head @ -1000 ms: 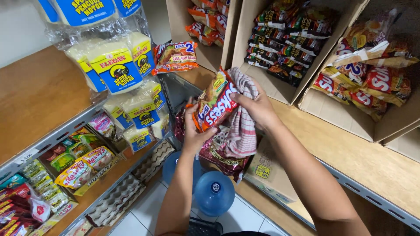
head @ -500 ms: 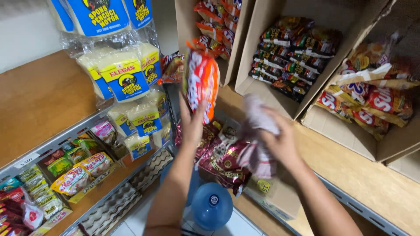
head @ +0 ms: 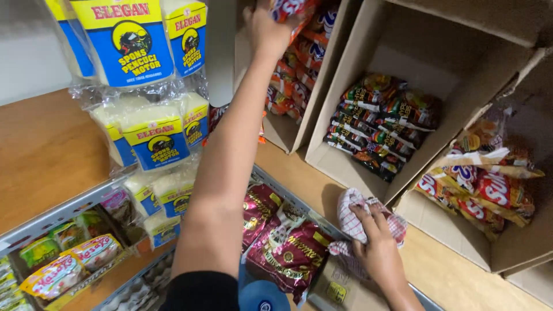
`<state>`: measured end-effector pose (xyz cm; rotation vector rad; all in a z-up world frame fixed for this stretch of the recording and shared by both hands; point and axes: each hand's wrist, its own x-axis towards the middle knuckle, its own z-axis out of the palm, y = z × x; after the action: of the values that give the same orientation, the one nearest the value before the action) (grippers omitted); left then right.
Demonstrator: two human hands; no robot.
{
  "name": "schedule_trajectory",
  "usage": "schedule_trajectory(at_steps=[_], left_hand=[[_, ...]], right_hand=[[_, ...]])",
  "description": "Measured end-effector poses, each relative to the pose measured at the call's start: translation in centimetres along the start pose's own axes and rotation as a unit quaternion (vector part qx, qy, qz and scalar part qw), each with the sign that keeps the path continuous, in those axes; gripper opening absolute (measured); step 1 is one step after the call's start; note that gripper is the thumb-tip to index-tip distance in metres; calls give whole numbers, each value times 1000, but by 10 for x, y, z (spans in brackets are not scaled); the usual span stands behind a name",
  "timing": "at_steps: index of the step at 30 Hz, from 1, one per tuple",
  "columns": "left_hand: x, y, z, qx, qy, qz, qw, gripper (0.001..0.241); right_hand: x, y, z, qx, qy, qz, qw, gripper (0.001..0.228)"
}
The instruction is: Organizing snack products and cleaning shelves in a store backroom.
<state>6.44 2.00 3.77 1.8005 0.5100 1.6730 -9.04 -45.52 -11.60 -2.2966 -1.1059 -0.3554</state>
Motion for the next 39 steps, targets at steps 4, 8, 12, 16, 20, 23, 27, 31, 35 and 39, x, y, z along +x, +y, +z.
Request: schedule_trajectory(at_steps=[4,8,12,16,20,23,27,31,35,39], left_hand=[[23,7,50,37,10,35,999,76],[33,1,88,76,32,68,994,52],[37,6,97,94,119,103,983,63],[16,27,96,121,182,121,968,80],[-23,46,70,128,133,71,980,82],[-29,22,84,123,103,64,985,75],[-27,23,84,161,128,124,971,67],[-25,35,51,161,78,92,979,62],[-54,-12,4,52,3,107,993,59],[-111,-31,-109,132,-276,68,950,86]], right_hand=[[2,-3,-2,7,-10,38,999,77],[1,4,4,6,0,19,1000,77],[3,13,11,13,22,18,1000,75],[3,13,8,20,-9,63,998,76],[1,12,11,20,-9,55,998,76],[4,14,13,15,-1,42,999,77],[3,13,12,15,0,42,999,75],[3,11,10,21,10,15,1000,73],[4,0,2,5,25,-12,1000,69],[3,-5,1,8,13,11,1000,66]])
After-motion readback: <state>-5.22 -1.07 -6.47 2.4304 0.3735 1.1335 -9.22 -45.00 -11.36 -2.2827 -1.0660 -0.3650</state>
